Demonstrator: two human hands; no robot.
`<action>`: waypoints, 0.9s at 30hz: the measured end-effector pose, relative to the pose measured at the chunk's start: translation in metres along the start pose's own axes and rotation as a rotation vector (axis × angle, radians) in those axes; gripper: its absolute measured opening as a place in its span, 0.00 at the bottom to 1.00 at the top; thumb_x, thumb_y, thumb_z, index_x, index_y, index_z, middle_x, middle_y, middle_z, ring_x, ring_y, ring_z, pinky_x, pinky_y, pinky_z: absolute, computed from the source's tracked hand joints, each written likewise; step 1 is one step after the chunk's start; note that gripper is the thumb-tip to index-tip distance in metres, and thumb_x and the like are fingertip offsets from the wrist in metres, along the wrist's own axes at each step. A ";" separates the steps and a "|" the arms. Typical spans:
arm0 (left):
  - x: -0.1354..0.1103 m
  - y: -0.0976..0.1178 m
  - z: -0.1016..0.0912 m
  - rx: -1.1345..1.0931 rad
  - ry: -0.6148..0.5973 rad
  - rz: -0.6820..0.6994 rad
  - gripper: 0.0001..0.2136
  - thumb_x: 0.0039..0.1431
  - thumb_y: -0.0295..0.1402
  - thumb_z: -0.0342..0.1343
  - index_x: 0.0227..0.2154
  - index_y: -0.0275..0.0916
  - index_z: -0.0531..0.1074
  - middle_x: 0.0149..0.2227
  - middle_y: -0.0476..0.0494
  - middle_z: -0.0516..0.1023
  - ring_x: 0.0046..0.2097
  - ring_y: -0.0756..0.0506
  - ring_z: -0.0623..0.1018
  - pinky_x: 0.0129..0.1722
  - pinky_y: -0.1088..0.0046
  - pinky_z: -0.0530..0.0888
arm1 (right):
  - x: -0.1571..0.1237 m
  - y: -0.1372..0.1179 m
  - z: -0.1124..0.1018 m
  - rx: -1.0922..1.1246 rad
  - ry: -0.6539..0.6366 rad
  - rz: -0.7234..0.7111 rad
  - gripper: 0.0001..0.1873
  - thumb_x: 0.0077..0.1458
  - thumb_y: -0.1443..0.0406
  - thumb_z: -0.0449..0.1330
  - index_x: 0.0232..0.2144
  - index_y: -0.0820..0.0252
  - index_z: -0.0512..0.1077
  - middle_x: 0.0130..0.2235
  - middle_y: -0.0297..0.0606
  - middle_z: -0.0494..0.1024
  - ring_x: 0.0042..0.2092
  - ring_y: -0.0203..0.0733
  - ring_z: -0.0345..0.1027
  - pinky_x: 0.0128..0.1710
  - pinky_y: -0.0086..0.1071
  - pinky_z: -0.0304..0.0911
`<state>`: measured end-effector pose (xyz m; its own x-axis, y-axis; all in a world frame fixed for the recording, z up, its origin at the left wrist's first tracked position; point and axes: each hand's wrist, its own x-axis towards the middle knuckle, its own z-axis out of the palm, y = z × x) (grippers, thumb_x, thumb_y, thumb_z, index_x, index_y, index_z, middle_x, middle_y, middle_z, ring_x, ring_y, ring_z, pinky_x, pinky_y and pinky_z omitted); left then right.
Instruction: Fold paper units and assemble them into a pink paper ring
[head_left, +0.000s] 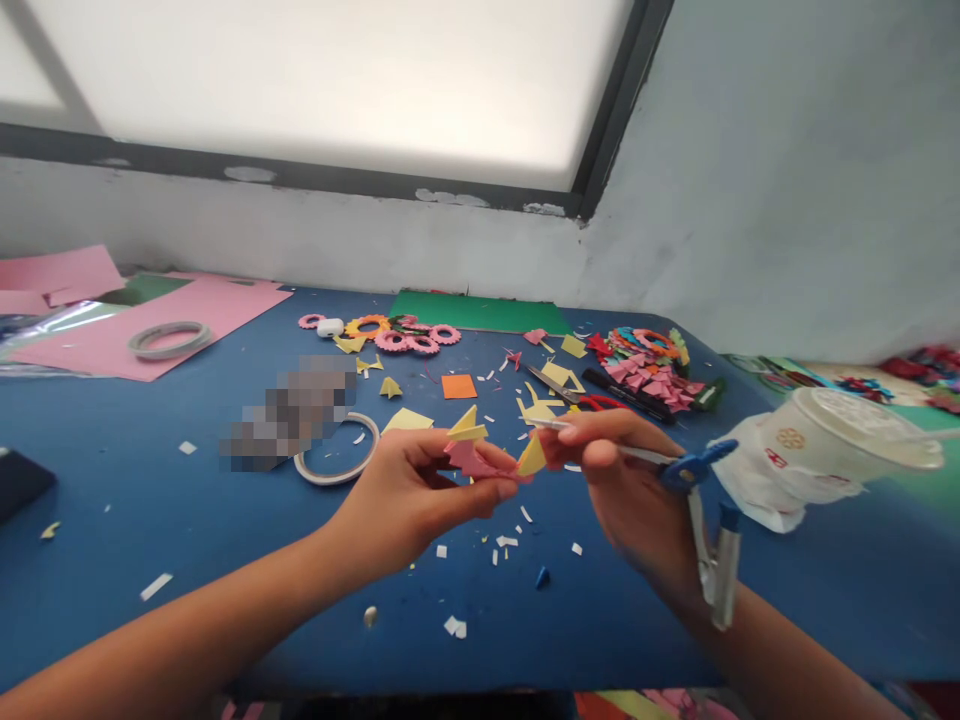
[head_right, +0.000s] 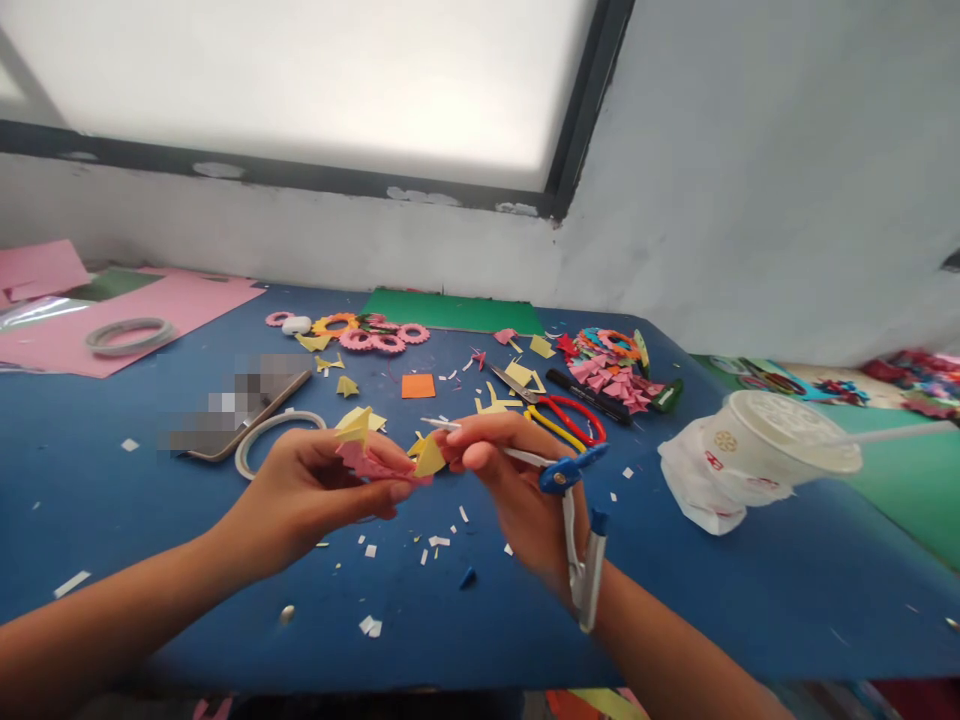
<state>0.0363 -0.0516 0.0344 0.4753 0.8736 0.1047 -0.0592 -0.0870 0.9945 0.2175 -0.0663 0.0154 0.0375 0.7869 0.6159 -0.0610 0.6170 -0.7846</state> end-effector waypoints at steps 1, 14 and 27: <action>0.000 0.000 -0.001 -0.005 0.000 0.002 0.02 0.46 0.28 0.64 0.24 0.37 0.77 0.30 0.49 0.78 0.27 0.54 0.73 0.27 0.82 0.74 | 0.000 -0.001 0.001 -0.024 -0.009 0.017 0.03 0.50 0.62 0.63 0.30 0.53 0.74 0.31 0.31 0.78 0.32 0.36 0.73 0.32 0.28 0.69; -0.001 0.001 0.001 -0.023 0.022 0.049 0.02 0.47 0.26 0.63 0.24 0.39 0.77 0.29 0.51 0.79 0.26 0.56 0.73 0.26 0.86 0.72 | -0.011 0.004 0.013 -0.056 0.058 -0.042 0.10 0.46 0.75 0.63 0.26 0.55 0.70 0.30 0.28 0.75 0.31 0.31 0.70 0.29 0.23 0.66; -0.002 0.003 0.002 -0.046 0.037 -0.047 0.04 0.48 0.32 0.62 0.24 0.37 0.77 0.30 0.48 0.79 0.31 0.51 0.77 0.27 0.81 0.76 | -0.008 0.002 0.014 -0.057 0.029 -0.073 0.10 0.47 0.77 0.61 0.26 0.57 0.70 0.31 0.29 0.75 0.33 0.32 0.71 0.32 0.25 0.67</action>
<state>0.0369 -0.0543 0.0373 0.4462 0.8932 0.0565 -0.0782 -0.0239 0.9966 0.2027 -0.0715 0.0097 0.0685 0.7393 0.6698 -0.0001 0.6714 -0.7411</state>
